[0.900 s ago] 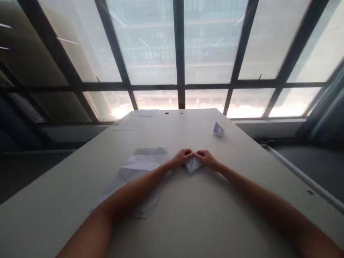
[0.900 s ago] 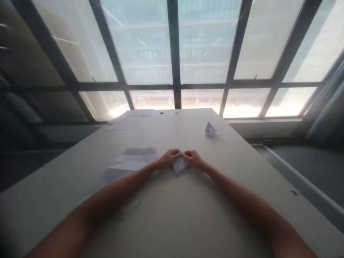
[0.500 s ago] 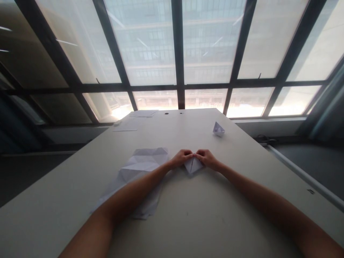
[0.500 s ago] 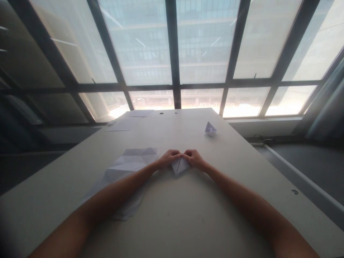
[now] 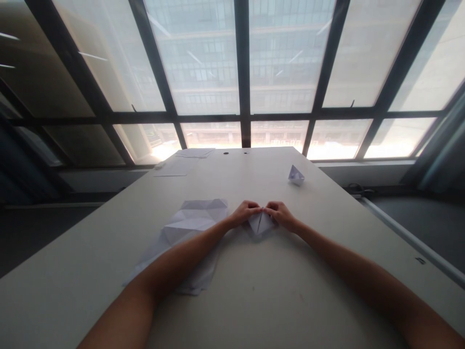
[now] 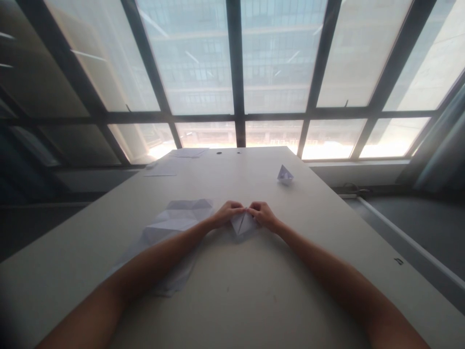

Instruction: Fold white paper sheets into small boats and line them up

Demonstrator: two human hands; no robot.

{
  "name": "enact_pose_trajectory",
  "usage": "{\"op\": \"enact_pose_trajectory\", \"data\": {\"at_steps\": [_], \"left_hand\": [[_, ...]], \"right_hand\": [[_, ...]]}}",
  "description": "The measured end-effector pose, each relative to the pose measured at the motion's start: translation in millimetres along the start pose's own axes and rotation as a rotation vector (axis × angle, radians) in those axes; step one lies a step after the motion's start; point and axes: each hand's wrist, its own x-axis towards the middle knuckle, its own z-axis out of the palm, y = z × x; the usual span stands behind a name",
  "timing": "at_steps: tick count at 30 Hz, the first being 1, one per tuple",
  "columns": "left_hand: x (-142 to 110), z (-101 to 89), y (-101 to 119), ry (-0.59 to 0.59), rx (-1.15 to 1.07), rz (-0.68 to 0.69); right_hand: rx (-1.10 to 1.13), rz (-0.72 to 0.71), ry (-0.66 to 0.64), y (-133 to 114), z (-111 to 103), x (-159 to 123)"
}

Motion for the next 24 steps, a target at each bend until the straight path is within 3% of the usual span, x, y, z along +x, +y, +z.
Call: {"op": "enact_pose_trajectory", "data": {"at_steps": [6,13,24], "left_hand": [[-1.7,2.5,6.2,0.113,-0.153,-0.103],[6.9,-1.8,-3.6,0.356,-0.442,-0.174],[15.1,-4.7,-18.4,0.638,-0.62,-0.044]], "right_hand": [[0.015,-0.014,0.129,3.3,2.0,3.2],[0.13,0.01,0.313,21.5,-1.7,12.2],[0.134,-0.05,0.641,32.1,-11.7,19.9]]}}
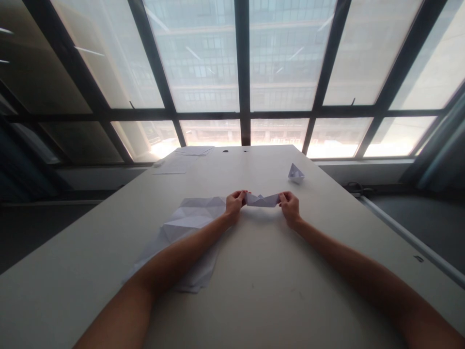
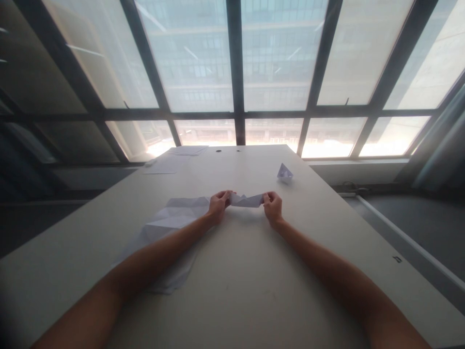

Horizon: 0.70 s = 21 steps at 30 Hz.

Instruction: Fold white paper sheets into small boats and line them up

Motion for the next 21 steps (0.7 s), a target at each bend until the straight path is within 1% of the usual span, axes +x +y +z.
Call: {"op": "enact_pose_trajectory", "data": {"at_steps": [3,7,10,12,14,16,18,21], "left_hand": [[2.4,0.9,-1.5,0.05,-0.044,0.008],[2.2,2.4,0.1,0.033,-0.101,-0.015],[-0.3,1.6,2.6,-0.035,-0.113,-0.016],[-3.5,0.8,3.6,-0.13,-0.108,-0.035],[-7.6,0.4,3.8,-0.242,-0.107,-0.093],[-11.3,0.8,3.4,-0.322,-0.12,-0.158],[-13.0,1.3,3.1,-0.342,-0.139,-0.185],[-10.3,0.7,3.6,-0.32,-0.189,-0.173]], "right_hand": [[0.02,0.008,0.053,3.9,0.1,3.1],[0.107,0.052,0.049,5.4,1.8,2.8],[0.161,0.088,0.023,3.6,2.9,0.2],[0.183,0.096,0.007,2.0,3.6,-1.3],[0.202,0.085,-0.009,0.3,4.4,-2.3],[0.207,0.056,-0.033,-1.7,5.1,-3.0],[0.19,0.014,-0.059,-3.9,5.5,-3.9],[0.116,-0.081,-0.124,-5.9,4.9,-5.6]]}}
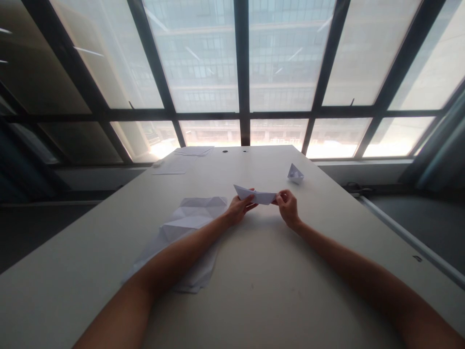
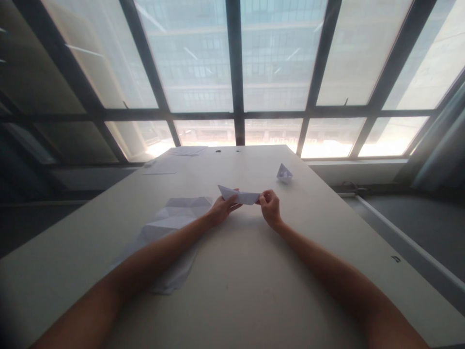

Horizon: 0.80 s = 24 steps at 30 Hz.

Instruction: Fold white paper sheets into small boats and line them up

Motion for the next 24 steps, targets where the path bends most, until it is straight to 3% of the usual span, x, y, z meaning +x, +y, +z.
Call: {"op": "enact_pose_trajectory", "data": {"at_steps": [6,11,13,18,24], "left_hand": [[6.0,-5.2,2.5,0.146,0.033,0.047],[-3.7,1.9,-1.4,-0.038,0.155,-0.029],[-8.3,6.2,-2.6,-0.087,0.168,-0.051],[-12.6,11.7,-4.8,-0.186,0.223,-0.053],[-11.1,12.6,-4.5,-0.076,0.194,-0.091]], "right_hand": [[-0.249,-0.034,-0.349,-0.4,-0.6,-6.6],[-0.345,-0.019,-0.507,-5.3,1.8,-13.2],[-0.325,0.015,-0.526,-8.2,3.9,-15.2],[-0.206,0.099,-0.406,-13.0,9.9,-18.7],[-0.187,0.133,-0.616,-17.0,8.1,-19.1]]}}
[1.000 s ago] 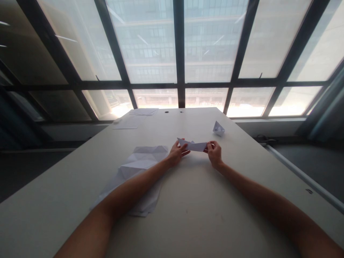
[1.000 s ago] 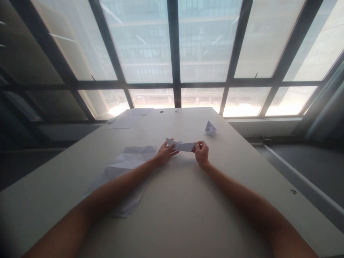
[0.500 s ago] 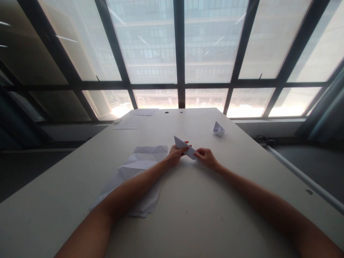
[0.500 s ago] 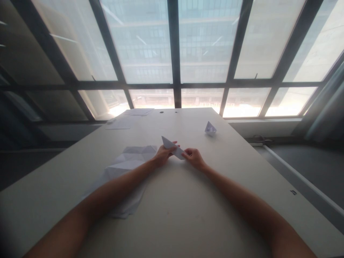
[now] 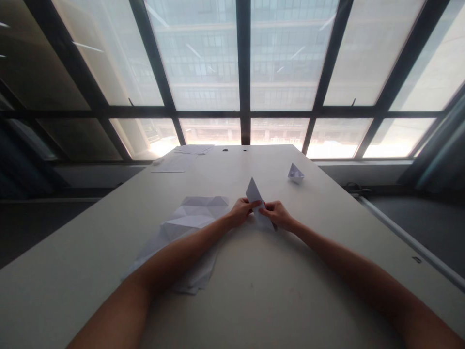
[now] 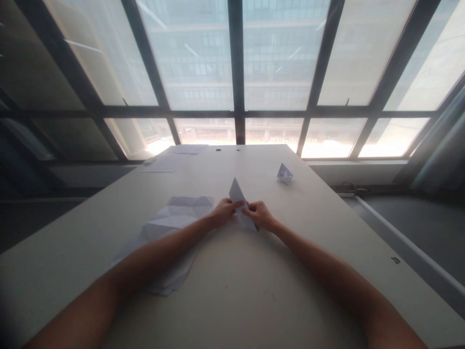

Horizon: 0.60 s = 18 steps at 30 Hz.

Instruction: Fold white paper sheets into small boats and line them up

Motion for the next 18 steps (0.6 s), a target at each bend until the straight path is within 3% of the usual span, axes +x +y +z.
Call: {"op": "enact_pose_trajectory", "data": {"at_steps": [5,12,15,18], "left_hand": [[5.5,-5.5,5.4,0.151,-0.118,0.03],[14.7,-11.4,6.3,0.304,-0.155,0.092],[15.9,-11.1,7.2,0.356,-0.197,0.103],[13.1,-11.4,8.2,0.244,-0.173,0.074]], "right_hand": [[-0.078,0.057,-0.182,-7.1,-10.4,-2.8],[-0.058,0.102,-0.343,-13.4,-22.8,-2.7],[-0.059,0.092,-0.353,-12.5,-22.0,-3.3],[-0.06,0.055,-0.244,-8.9,-17.0,-5.1]]}}
